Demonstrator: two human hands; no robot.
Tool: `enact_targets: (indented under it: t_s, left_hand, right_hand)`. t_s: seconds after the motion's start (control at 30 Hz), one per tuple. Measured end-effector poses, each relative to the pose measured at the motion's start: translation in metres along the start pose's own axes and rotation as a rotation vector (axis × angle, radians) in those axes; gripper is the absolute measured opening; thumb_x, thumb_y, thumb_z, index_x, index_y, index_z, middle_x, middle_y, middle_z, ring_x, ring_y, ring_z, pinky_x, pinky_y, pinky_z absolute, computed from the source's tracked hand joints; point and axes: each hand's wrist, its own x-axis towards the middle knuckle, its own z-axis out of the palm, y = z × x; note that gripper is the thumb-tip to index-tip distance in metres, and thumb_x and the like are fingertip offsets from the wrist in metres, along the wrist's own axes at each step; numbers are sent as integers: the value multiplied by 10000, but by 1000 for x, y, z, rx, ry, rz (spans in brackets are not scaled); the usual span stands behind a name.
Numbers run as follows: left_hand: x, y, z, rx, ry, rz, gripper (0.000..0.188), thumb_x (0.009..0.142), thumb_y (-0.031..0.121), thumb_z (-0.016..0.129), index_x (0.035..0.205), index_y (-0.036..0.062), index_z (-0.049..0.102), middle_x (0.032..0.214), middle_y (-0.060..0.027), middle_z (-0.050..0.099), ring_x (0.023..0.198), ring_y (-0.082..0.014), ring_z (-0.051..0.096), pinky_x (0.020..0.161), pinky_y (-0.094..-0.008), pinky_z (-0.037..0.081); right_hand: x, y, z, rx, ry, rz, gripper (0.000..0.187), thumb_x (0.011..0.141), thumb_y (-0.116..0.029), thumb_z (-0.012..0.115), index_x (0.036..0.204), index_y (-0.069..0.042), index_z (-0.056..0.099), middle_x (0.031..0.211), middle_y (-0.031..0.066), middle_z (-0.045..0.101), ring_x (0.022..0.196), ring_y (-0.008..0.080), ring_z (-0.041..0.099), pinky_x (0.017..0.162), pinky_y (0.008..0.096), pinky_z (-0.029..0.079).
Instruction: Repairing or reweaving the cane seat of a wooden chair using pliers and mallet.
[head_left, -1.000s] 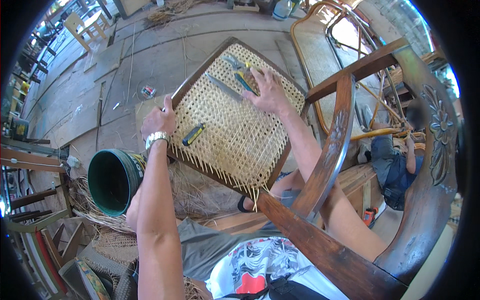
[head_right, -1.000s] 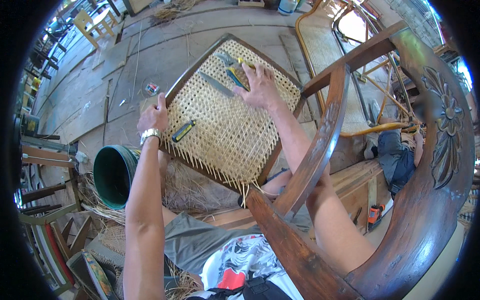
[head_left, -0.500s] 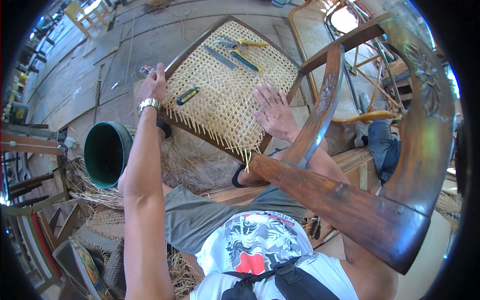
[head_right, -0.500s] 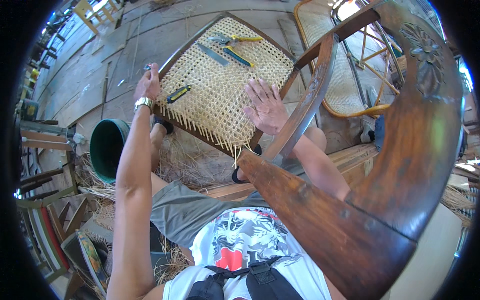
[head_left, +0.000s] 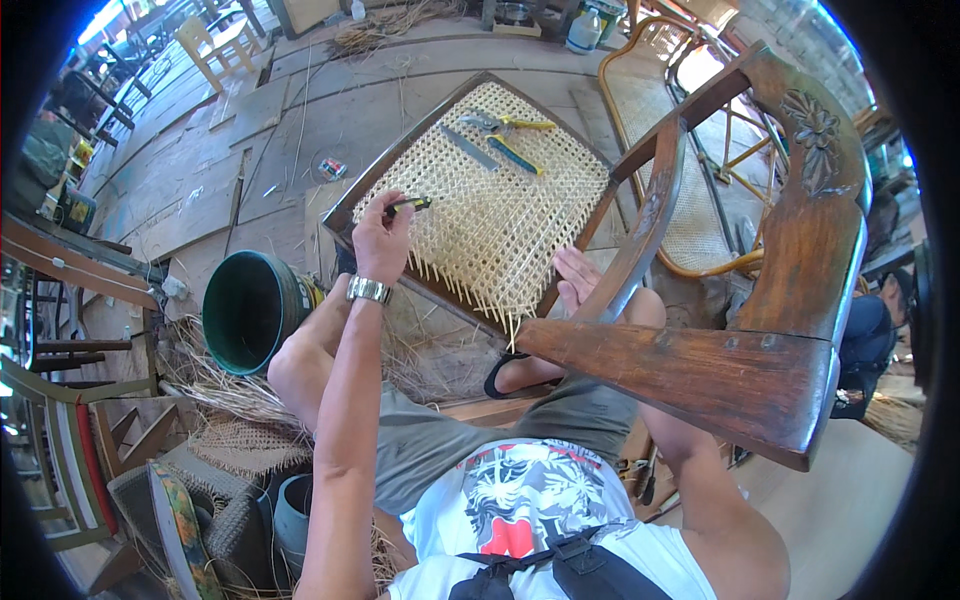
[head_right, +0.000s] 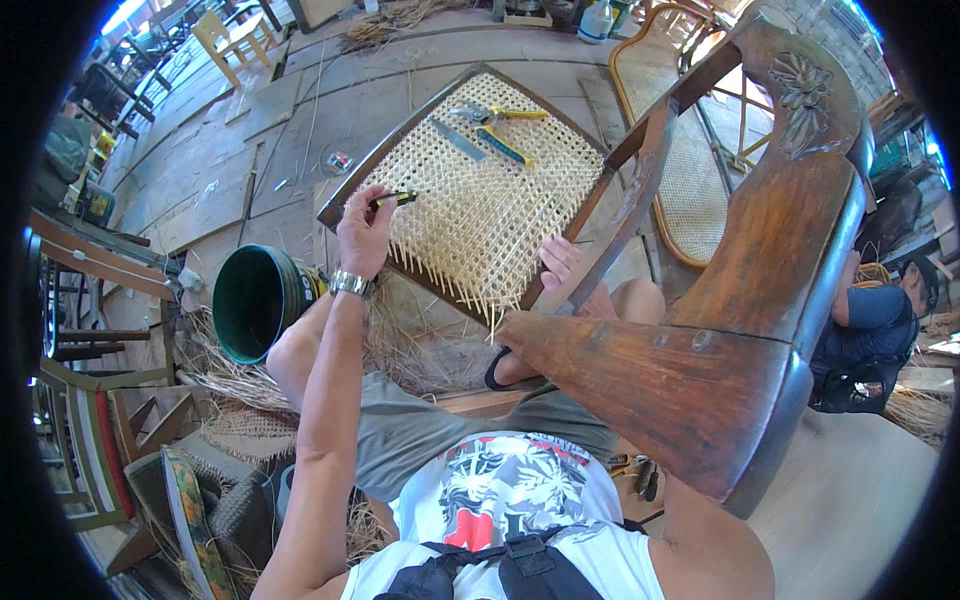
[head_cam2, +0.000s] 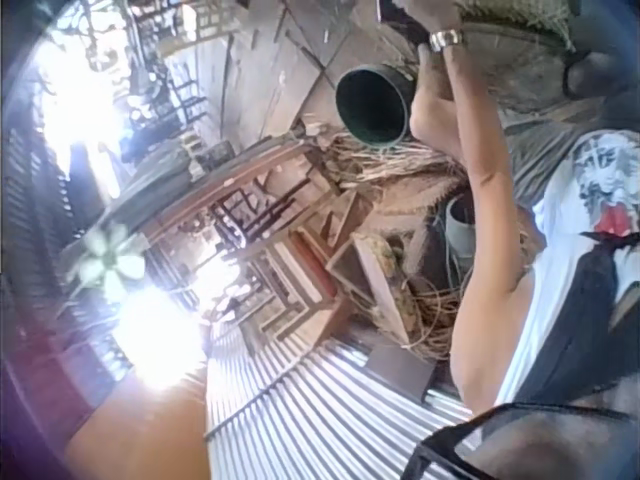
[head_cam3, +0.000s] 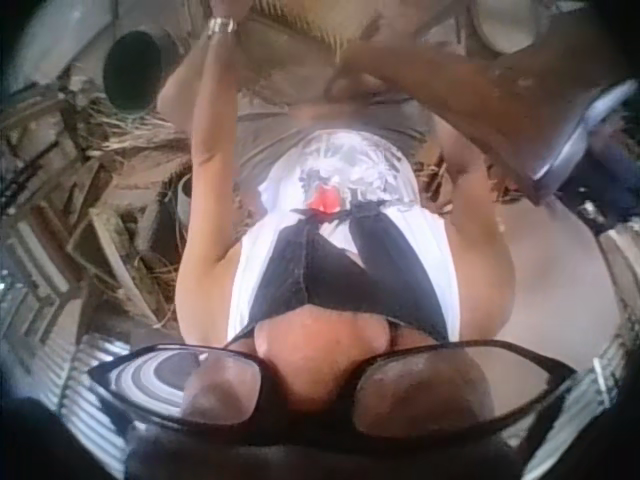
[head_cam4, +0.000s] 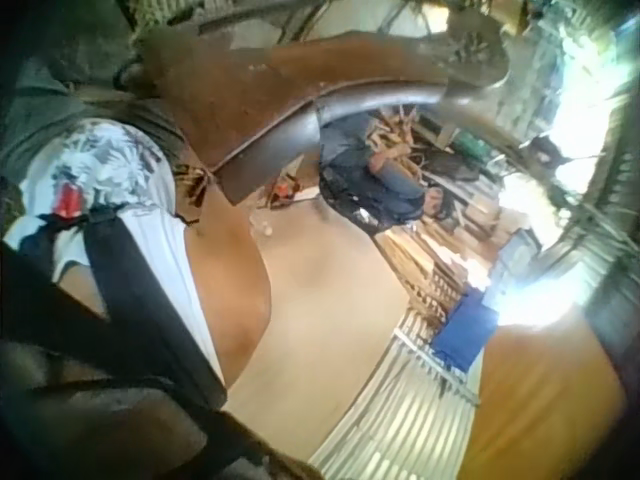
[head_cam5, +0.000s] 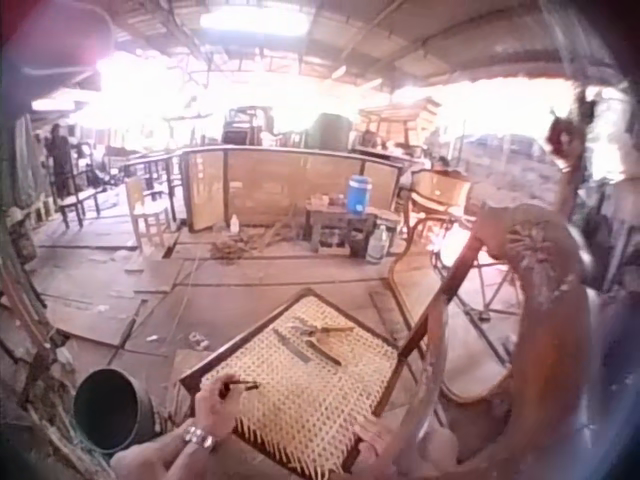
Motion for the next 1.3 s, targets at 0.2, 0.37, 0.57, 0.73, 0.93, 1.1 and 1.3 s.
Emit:
enact_targets:
  t_s: [0.2,0.37,0.57,0.73,0.93,1.1,1.3]
  left_hand:
    - [54,62,-20,160,163,228,186,935,201,719,1071,74,708,857,-154,715,737,-291,690,682,-375,529]
    - [87,65,-38,308,262,400,209,967,228,689,1116,82,700,1003,-158,734,892,-335,714,769,-420,547]
    - [97,68,16,275,186,380,240,990,267,662,1154,93,684,1061,-148,728,931,-353,701,790,-442,550]
    - [103,59,42,298,121,248,261,988,275,654,1187,106,667,1097,-160,720,982,-374,689,840,-472,535]
    - [111,21,61,401,-151,70,380,973,321,668,1289,115,626,1105,-172,720,1019,-366,684,882,-472,527]
    - [93,20,57,290,-139,37,499,950,301,704,1383,95,568,1171,-191,699,1114,-352,670,942,-464,521]
    - [42,-5,51,337,38,122,609,921,296,736,1396,-14,514,1360,-226,594,1233,-383,589,1045,-463,481]
  right_hand:
    - [-50,6,-62,225,-77,-166,441,1002,-169,610,1429,-73,553,1414,171,568,1323,340,547,1108,460,431]
    - [-55,0,-76,254,-30,61,431,1001,-161,614,1420,-75,559,1383,166,585,1292,341,563,1089,460,446]
    - [12,-55,-36,201,69,360,419,999,-151,618,1408,-76,567,1346,160,605,1255,342,582,1066,461,465]
    - [9,-37,-34,-2,72,259,386,976,-117,645,1357,-77,595,1279,144,627,1155,347,615,1016,437,497]
    - [26,-31,-21,-12,96,182,321,922,-111,698,1237,-68,660,1182,117,647,1021,317,630,907,430,512]
    - [35,-26,-16,-22,86,185,207,856,-87,742,1059,-59,713,1059,95,654,958,303,609,850,423,502]
    - [42,-25,-28,47,-22,284,111,858,-60,737,964,-47,709,1034,99,641,1024,297,627,903,406,518]
